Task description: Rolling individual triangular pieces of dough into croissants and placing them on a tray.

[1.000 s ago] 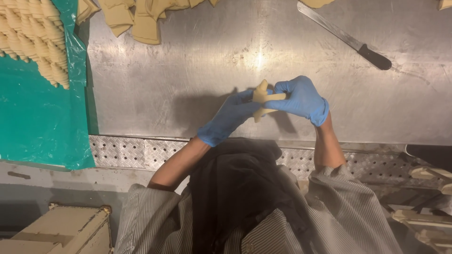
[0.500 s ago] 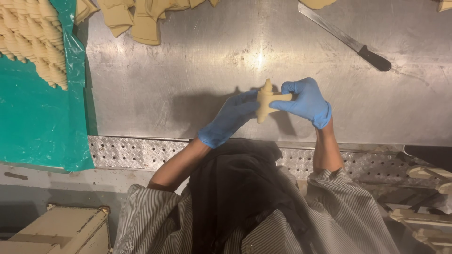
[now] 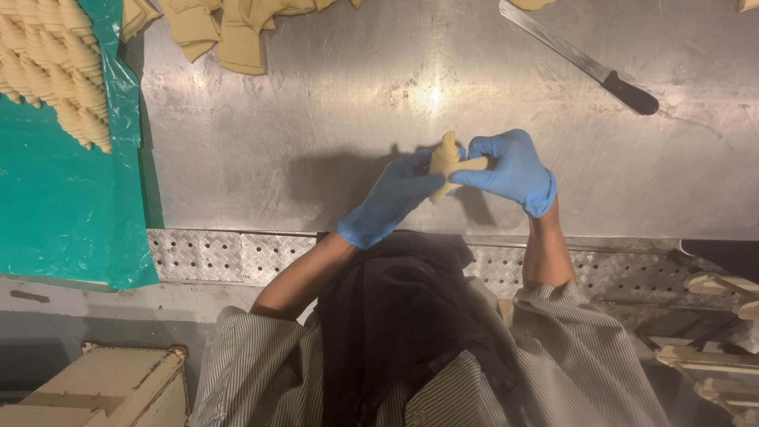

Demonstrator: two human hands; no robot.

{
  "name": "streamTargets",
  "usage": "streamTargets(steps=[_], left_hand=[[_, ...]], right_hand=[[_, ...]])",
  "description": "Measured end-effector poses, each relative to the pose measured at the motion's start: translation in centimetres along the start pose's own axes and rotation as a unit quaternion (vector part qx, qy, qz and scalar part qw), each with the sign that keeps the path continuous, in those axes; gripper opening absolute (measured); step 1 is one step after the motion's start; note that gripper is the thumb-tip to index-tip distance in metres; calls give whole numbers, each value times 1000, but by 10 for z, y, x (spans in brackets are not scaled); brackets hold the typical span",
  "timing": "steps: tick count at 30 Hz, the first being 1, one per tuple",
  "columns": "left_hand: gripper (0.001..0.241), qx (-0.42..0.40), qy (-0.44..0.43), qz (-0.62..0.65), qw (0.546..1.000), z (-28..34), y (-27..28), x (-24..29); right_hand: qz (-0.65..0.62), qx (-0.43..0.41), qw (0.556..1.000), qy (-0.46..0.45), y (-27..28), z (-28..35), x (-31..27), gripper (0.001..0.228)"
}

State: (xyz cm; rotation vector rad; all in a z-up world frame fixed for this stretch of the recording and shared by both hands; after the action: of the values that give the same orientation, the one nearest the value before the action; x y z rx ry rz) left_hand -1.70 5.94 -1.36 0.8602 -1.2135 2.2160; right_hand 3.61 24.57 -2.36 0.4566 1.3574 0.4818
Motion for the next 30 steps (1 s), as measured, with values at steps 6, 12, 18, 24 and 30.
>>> streamTargets(steps=[6,12,18,24,30], left_hand=[[52,-32,-30,83,996,-2,3,-4],[54,-12,-14,31,999,4,1,5],[52,-11,-18,37,999,3,0,4],[50,-29,-16,75,997,2,-2,8],[53,-23,-10,50,998,1,-3,7]], right_hand=[[-37,19,999,2,1,4,11,38],[-33,32,999,17,0,5,18,37],[-68,41,997,12,-5,7,14,35],[-110,51,993,5,-3,8,23,29],[-121,64,990,13,-3,10,17,27]])
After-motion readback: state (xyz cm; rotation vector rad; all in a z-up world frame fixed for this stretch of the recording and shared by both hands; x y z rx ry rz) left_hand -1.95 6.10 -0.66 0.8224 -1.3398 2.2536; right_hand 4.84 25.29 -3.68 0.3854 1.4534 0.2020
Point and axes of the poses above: each hand's wrist, its own z-axis away from the middle knuckle, its own y-axis out of the back of the hand, x = y × z, the point moved 6 cm from there along -z, towards the middle knuckle, and after that the axes turned 2 degrees about y, right-handed, at the moved point
